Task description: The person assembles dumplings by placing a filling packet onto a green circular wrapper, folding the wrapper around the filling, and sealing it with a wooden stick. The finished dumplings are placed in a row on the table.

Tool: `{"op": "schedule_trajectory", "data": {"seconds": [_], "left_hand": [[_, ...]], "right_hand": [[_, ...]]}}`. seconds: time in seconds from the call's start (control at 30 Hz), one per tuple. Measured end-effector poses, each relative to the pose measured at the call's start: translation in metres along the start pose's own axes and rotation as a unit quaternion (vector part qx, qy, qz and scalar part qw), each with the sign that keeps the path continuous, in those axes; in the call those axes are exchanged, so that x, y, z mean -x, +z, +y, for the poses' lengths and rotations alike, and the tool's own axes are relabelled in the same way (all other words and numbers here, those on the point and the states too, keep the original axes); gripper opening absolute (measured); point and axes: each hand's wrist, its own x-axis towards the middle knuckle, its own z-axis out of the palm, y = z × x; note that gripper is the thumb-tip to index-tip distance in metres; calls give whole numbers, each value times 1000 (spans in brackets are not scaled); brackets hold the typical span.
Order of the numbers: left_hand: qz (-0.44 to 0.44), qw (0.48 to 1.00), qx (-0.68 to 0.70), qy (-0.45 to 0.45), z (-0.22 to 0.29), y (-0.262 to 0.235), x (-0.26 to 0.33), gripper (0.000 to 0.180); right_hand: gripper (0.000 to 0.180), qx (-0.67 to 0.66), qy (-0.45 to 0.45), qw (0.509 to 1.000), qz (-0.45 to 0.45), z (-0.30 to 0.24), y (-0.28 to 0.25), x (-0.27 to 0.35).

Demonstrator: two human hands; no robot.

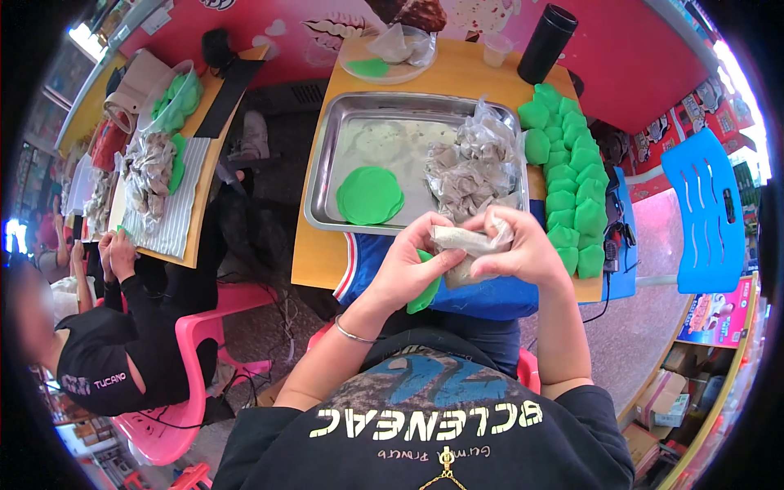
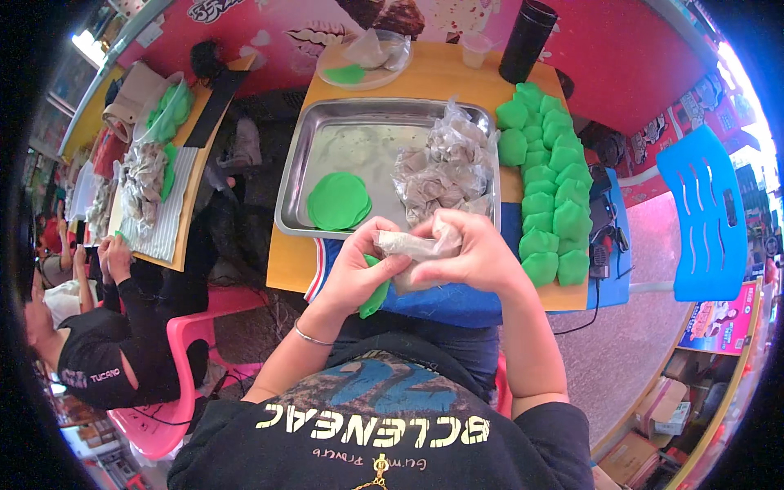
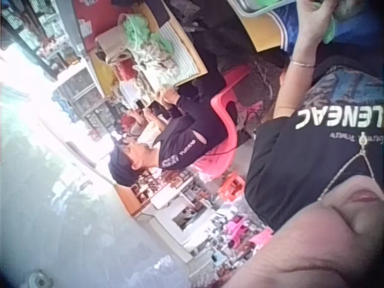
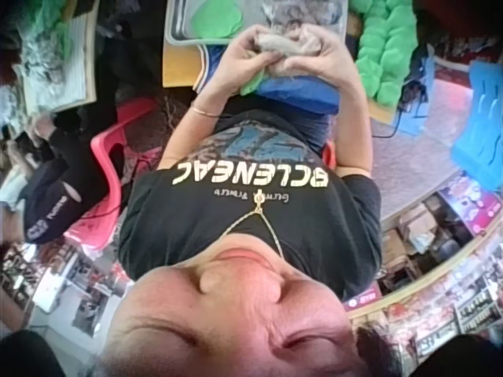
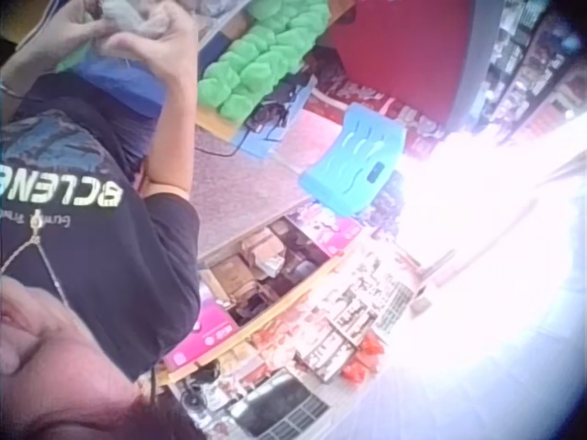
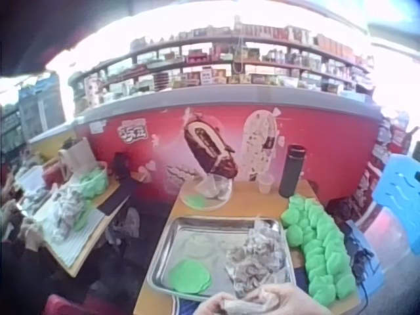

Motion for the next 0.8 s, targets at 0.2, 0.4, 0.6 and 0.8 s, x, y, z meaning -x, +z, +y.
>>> {"op": "schedule_trajectory", "data": {"seconds": [0.2, 0.4, 0.6, 0.8], "left_hand": [[93, 995, -18, 15, 2, 2, -3, 24], [82, 983, 159, -38, 8, -11, -4, 24], [136, 982, 131, -1, 1, -11, -6, 10], [176, 977, 121, 29, 1, -10, -7, 7]], "right_hand": [[34, 22, 78, 997, -17, -6, 4, 2], [29, -200, 70, 973, 92, 15, 13, 9], [30, -268, 130, 944, 141, 6, 21, 15], [24, -173, 59, 969, 164, 6, 28, 18]]}}
